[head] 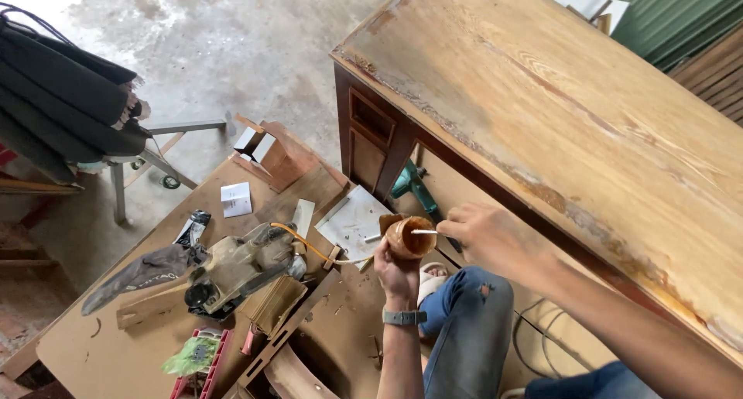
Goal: The person applies a brown paste to a large wooden board using a small spatula. They scoop the paste from a container and spread it into gaps and imperfections along the edges and surface of the board.
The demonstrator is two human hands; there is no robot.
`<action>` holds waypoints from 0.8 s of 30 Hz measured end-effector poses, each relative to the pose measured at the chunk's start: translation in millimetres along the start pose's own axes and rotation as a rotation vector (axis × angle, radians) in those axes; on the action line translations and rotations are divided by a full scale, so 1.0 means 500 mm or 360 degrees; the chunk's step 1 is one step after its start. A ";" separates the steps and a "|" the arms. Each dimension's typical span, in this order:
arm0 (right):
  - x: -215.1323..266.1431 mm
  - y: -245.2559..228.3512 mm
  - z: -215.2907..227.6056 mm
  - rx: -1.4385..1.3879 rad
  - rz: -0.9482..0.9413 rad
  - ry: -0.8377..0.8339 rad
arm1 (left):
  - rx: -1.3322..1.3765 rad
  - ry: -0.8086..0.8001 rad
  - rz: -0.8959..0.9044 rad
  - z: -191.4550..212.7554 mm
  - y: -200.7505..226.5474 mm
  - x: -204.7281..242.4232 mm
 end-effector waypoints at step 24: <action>0.015 0.043 -0.087 -0.1957 -0.1197 -0.0529 | -0.0132 -0.0034 0.0000 0.043 0.006 -0.049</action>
Point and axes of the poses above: each hand's wrist, its own x-axis away from the middle knuckle, its own z-axis out of the back of the hand, y = z × x, the point moved 3 cm from there along -x, towards the middle knuckle, and after that the axes turned 11 degrees about -z, right-handed, at the moved point
